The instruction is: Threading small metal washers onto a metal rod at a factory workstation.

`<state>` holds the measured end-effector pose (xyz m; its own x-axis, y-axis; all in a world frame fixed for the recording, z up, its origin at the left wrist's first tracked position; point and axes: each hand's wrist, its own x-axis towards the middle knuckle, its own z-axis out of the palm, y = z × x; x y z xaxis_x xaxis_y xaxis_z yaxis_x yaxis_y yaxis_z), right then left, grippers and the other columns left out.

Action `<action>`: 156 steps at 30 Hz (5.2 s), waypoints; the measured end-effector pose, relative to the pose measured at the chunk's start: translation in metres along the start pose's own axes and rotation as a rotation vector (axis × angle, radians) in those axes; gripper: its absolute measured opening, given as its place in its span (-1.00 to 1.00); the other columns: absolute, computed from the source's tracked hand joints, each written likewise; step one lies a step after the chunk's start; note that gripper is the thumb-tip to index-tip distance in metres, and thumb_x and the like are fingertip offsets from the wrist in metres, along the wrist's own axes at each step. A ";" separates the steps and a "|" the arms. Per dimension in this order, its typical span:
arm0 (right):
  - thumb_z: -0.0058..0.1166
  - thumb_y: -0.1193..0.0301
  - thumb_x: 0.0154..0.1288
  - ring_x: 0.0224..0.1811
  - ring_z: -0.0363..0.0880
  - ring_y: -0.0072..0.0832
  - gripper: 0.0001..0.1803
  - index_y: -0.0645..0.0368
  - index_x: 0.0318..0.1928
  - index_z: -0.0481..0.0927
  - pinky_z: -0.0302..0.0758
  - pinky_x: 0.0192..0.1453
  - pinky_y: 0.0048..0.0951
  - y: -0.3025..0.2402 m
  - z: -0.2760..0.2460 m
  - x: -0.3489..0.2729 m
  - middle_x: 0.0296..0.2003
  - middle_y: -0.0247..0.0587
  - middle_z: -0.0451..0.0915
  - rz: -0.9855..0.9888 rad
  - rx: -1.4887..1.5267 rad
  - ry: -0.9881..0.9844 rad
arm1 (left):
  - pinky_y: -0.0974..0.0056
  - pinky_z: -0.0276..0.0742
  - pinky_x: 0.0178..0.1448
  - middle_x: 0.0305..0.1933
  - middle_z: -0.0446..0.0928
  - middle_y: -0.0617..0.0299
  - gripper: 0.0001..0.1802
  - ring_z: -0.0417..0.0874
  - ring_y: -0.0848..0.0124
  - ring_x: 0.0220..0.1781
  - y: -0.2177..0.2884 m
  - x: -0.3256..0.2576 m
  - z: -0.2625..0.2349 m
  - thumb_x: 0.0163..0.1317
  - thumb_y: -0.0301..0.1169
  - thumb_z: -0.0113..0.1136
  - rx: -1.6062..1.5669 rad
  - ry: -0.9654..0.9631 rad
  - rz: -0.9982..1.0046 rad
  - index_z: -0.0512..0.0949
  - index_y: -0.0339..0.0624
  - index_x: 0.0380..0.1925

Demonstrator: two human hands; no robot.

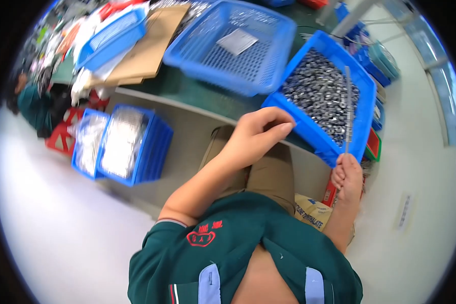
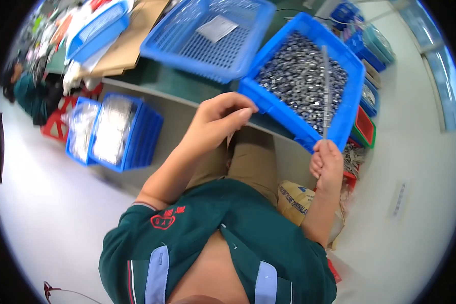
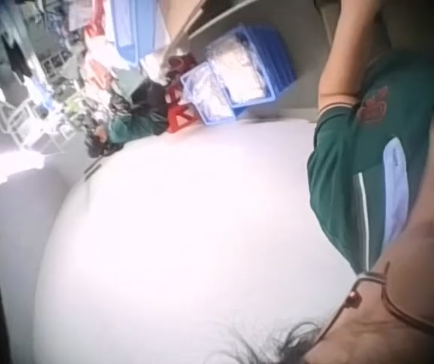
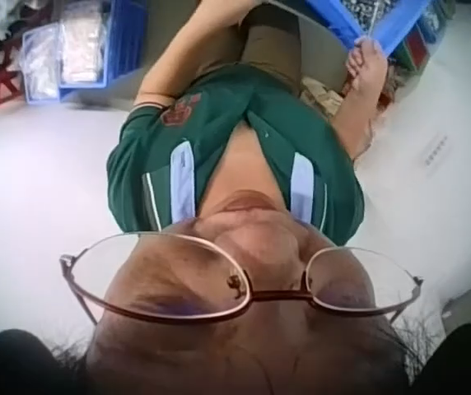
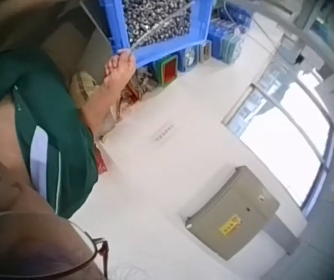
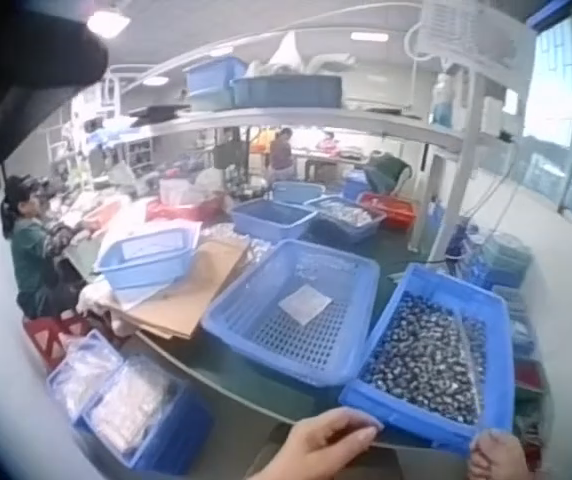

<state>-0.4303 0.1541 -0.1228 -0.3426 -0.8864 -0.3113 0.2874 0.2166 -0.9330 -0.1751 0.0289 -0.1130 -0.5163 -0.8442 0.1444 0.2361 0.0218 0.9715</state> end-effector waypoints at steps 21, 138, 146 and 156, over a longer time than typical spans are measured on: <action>-0.09 0.30 0.35 -0.80 0.04 -0.79 -0.75 0.16 -0.45 0.38 -0.02 -0.77 -0.71 -0.012 0.016 -0.009 -0.75 -0.51 0.18 0.042 0.171 0.122 | 0.08 0.48 -0.03 -0.13 0.51 0.09 -0.68 0.54 0.10 -0.06 -0.035 0.211 0.071 -0.08 -0.39 0.28 1.514 -1.025 0.277 0.55 -0.05 -0.23; -0.11 0.33 0.37 -0.73 0.07 -0.79 -0.79 0.18 -0.38 0.38 -0.01 -0.69 -0.71 -0.004 0.003 -0.035 -0.71 -0.51 0.20 0.173 0.254 -0.248 | 0.42 0.40 -0.27 -0.41 0.49 0.27 -0.78 0.42 0.55 -0.47 0.024 0.187 0.048 0.20 -0.38 0.15 -0.400 -0.426 -0.183 0.50 -0.32 -0.26; -0.11 0.33 0.37 -0.74 0.08 -0.80 -0.78 0.18 -0.40 0.38 -0.01 -0.69 -0.73 -0.010 0.010 -0.027 -0.72 -0.51 0.20 0.080 0.251 -0.146 | 0.44 0.39 -0.30 -0.42 0.49 0.29 -0.70 0.46 0.56 -0.44 0.019 0.157 0.084 0.13 -0.35 0.24 -0.215 -0.546 -0.326 0.51 -0.31 -0.19; -0.11 0.32 0.37 -0.81 0.03 -0.79 -0.78 0.17 -0.40 0.37 -0.04 -0.75 -0.71 -0.005 -0.004 -0.024 -0.74 -0.51 0.19 0.093 0.280 -0.102 | 0.06 0.48 -0.13 -0.30 0.57 0.03 -0.71 0.59 0.07 -0.18 -0.034 0.182 0.059 -0.08 -0.44 0.16 1.581 -0.843 0.043 0.57 -0.10 -0.25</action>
<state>-0.4273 0.1762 -0.1115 -0.2158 -0.9075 -0.3605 0.5538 0.1903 -0.8106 -0.3259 -0.0936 -0.1085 -0.8894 -0.3669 -0.2727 -0.4122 0.9016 0.1314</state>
